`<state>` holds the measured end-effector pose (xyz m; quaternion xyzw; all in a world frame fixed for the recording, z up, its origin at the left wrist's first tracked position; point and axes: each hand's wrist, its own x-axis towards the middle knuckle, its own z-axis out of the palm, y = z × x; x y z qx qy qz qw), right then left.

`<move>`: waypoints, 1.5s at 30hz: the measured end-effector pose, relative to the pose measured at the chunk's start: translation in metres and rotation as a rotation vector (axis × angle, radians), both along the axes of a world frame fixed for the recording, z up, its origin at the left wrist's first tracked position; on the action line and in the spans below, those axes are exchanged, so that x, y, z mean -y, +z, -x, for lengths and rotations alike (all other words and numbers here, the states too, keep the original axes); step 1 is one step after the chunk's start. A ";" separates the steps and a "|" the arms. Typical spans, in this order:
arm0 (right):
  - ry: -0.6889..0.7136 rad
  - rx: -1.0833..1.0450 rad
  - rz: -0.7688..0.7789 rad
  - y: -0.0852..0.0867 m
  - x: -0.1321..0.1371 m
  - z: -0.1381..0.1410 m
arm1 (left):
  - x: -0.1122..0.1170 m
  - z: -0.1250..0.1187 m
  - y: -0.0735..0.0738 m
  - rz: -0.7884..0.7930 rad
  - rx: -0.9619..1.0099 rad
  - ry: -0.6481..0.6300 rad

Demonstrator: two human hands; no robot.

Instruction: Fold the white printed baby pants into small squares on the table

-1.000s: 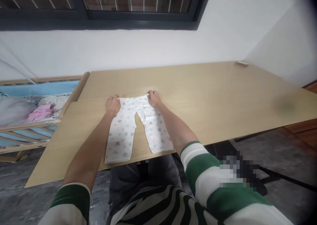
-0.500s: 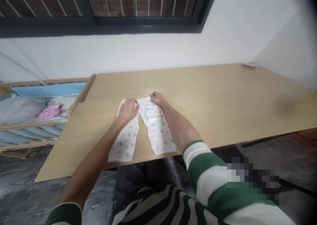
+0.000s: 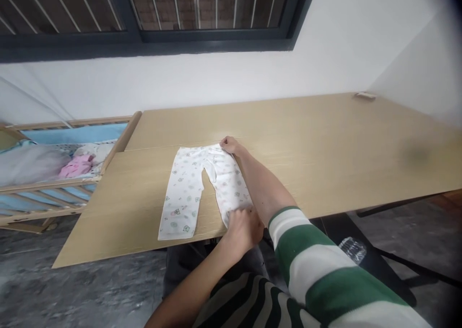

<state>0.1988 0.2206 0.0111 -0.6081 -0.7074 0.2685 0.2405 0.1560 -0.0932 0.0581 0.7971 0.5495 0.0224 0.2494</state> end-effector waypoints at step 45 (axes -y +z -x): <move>0.131 -0.032 -0.016 0.043 0.055 0.188 | 0.082 0.194 -0.005 -0.254 -0.264 0.675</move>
